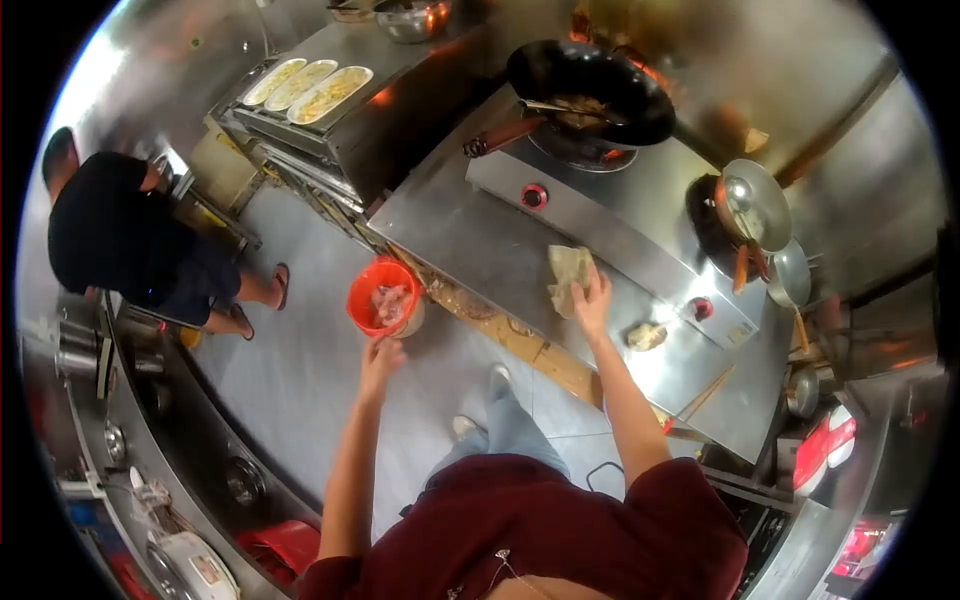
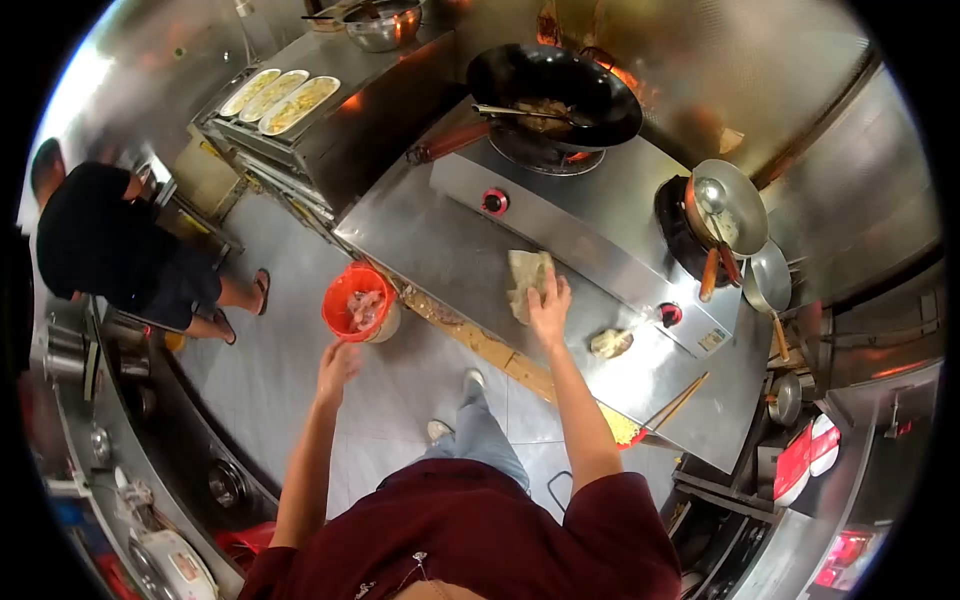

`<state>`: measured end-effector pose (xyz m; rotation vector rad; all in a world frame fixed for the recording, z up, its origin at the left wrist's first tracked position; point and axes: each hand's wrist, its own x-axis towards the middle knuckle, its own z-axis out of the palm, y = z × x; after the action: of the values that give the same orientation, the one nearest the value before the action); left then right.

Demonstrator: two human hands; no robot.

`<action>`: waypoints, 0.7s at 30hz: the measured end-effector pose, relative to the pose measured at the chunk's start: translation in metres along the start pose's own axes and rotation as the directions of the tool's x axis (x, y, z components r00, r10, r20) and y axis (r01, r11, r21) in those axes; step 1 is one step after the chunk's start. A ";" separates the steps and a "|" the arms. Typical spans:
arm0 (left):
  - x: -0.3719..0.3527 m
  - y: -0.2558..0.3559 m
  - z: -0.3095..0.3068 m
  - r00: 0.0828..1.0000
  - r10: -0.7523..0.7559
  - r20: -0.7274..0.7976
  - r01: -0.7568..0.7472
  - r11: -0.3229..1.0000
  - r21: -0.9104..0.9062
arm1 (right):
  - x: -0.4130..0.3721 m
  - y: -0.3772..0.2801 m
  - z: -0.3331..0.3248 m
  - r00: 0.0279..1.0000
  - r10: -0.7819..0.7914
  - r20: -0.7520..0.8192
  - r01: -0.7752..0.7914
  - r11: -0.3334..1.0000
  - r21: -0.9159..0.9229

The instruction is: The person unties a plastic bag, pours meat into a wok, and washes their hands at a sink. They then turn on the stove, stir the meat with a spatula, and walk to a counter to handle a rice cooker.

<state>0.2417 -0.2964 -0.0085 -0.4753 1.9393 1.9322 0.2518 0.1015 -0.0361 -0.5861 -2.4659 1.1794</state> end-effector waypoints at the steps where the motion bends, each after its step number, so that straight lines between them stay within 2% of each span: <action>1: 0.009 -0.014 -0.008 0.999 -0.050 -0.001 0.050 0.999 0.010 | 0.008 0.013 0.006 0.998 -0.065 -0.025 0.059 0.980 -0.189; 2: 0.015 -0.027 -0.016 0.995 -0.098 0.009 0.098 0.995 0.021 | 0.013 0.023 0.013 0.991 -0.130 -0.029 0.109 0.921 -0.373; 5: 0.030 -0.060 -0.047 0.973 -0.229 0.006 0.228 0.970 0.089 | 0.039 0.025 0.057 0.996 -0.053 -0.071 0.004 0.829 -0.560; 6: 0.032 -0.066 -0.058 0.964 -0.266 -0.016 0.266 0.956 0.123 | 0.045 0.017 0.070 0.985 -0.079 -0.153 -0.017 0.838 -0.545; 8: 0.029 -0.061 -0.070 0.923 -0.371 -0.105 0.381 0.921 0.088 | 0.061 0.016 0.096 0.973 -0.185 -0.139 0.102 0.882 -0.460; 11: 0.044 -0.052 -0.088 0.874 -0.468 -0.129 0.479 0.875 0.075 | 0.079 -0.017 0.136 0.946 -0.321 -0.055 0.282 0.893 -0.351; 13: 0.059 -0.047 -0.095 0.885 -0.437 -0.161 0.455 0.885 0.097 | 0.104 -0.038 0.166 0.938 -0.348 0.002 0.337 0.908 -0.249; 14: 0.067 -0.041 -0.099 0.889 -0.420 -0.183 0.440 0.894 0.084 | 0.111 -0.044 0.181 0.953 -0.303 -0.023 0.300 0.950 -0.088; 16: 0.080 -0.025 -0.102 0.892 -0.396 -0.219 0.418 0.906 0.065 | 0.138 -0.046 0.216 0.899 -0.435 -0.055 0.419 0.889 -0.187; 17: 0.084 -0.018 -0.101 0.900 -0.387 -0.201 0.408 0.910 0.073 | 0.146 -0.046 0.226 0.904 -0.420 0.085 0.428 0.886 -0.177; 19: 0.090 -0.009 -0.104 0.913 -0.376 -0.161 0.394 0.914 0.100 | 0.163 -0.078 0.233 0.889 -0.450 0.078 0.456 0.864 -0.215; 21: 0.098 -0.009 -0.116 0.899 -0.419 -0.127 0.434 0.892 0.127 | 0.163 -0.092 0.239 0.920 -0.388 0.059 0.389 0.882 -0.266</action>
<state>0.1577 -0.4111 -0.0632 -0.8823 1.8288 1.4936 -0.0199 -0.0250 -0.0844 -0.1358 -2.6046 0.6901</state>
